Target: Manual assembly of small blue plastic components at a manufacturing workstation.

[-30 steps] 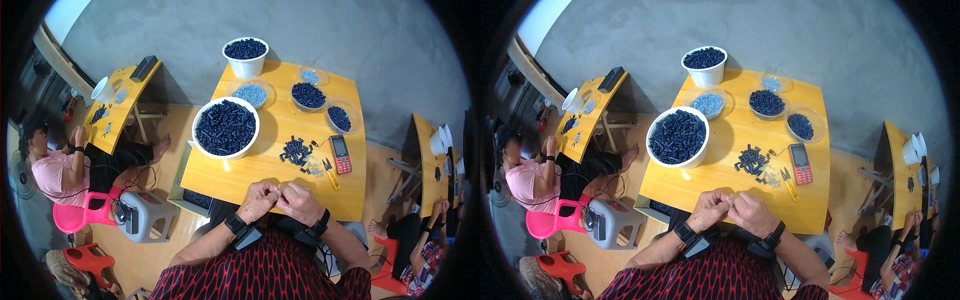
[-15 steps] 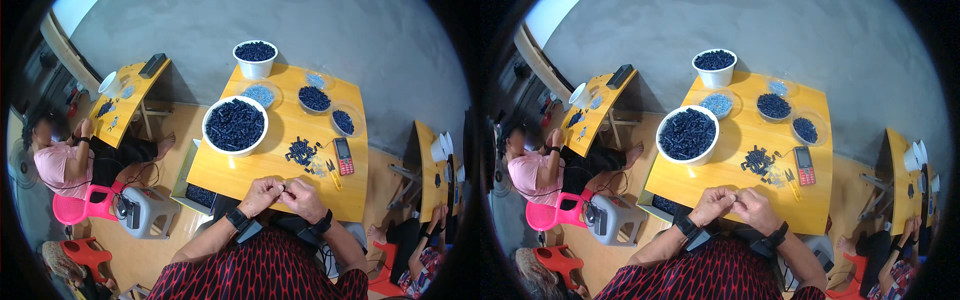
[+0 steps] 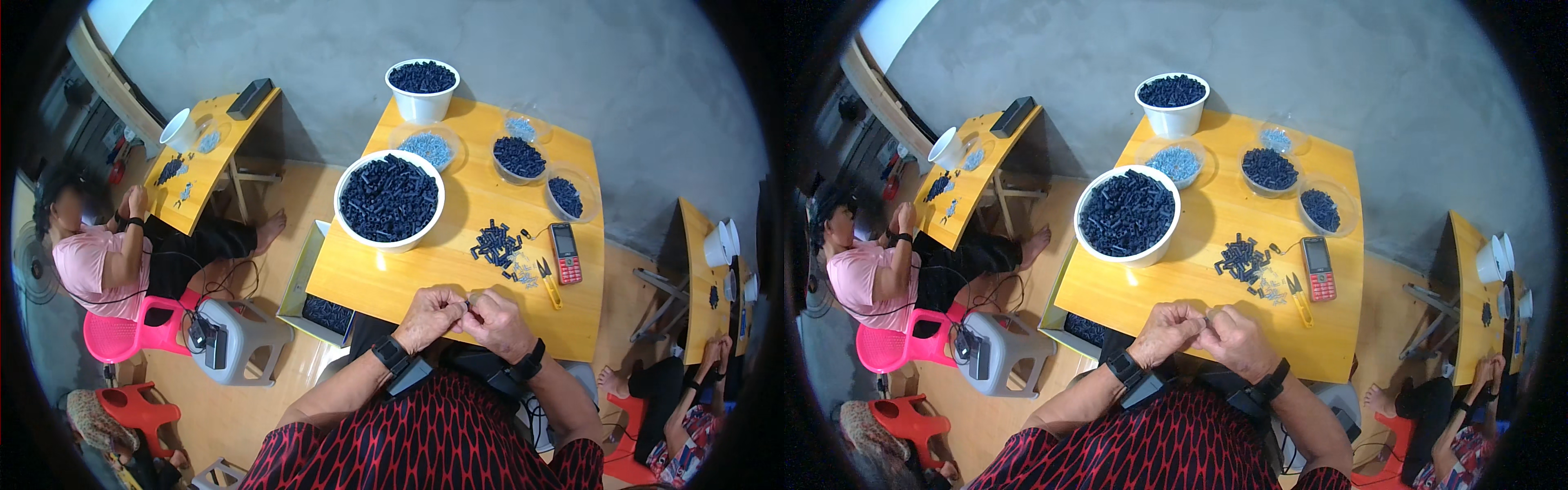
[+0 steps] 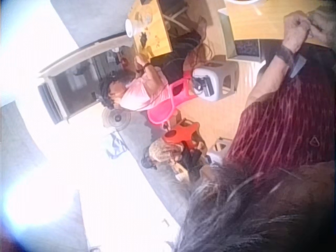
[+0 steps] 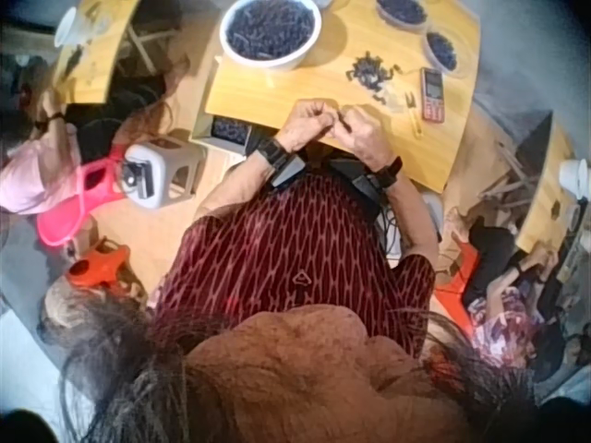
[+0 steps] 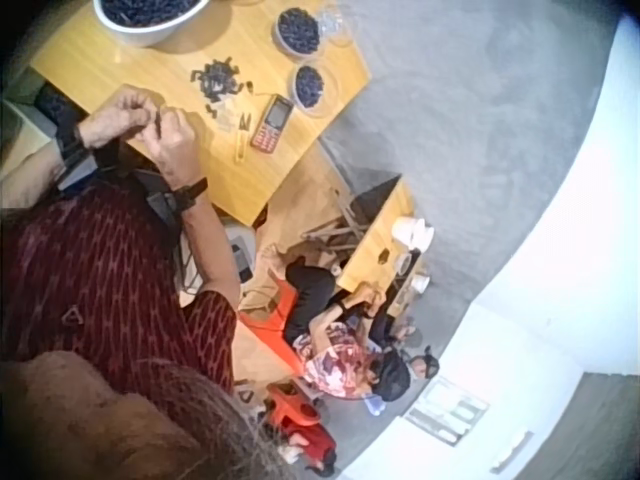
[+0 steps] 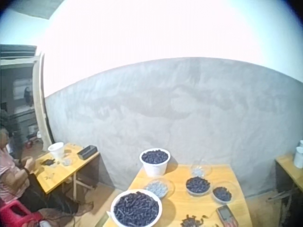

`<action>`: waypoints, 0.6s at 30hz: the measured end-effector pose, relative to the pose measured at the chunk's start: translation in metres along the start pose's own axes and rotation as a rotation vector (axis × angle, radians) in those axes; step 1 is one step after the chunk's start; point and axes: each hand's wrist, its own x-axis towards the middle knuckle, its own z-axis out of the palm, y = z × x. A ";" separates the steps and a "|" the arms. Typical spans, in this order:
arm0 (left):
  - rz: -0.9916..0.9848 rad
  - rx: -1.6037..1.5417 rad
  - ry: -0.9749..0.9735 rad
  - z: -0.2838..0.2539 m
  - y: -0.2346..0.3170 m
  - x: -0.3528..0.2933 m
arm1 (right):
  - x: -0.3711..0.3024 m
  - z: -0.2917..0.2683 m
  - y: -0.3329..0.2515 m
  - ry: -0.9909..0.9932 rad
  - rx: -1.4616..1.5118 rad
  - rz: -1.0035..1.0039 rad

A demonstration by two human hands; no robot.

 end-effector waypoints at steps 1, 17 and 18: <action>0.001 -0.015 0.003 0.000 0.000 -0.001 | 0.001 -0.001 0.000 -0.002 0.004 0.003; 0.029 -0.014 -0.002 0.006 0.003 -0.003 | -0.020 0.004 -0.002 -0.018 0.504 0.509; -0.017 -0.059 0.046 0.007 0.009 -0.005 | -0.027 0.004 0.005 -0.046 0.713 0.647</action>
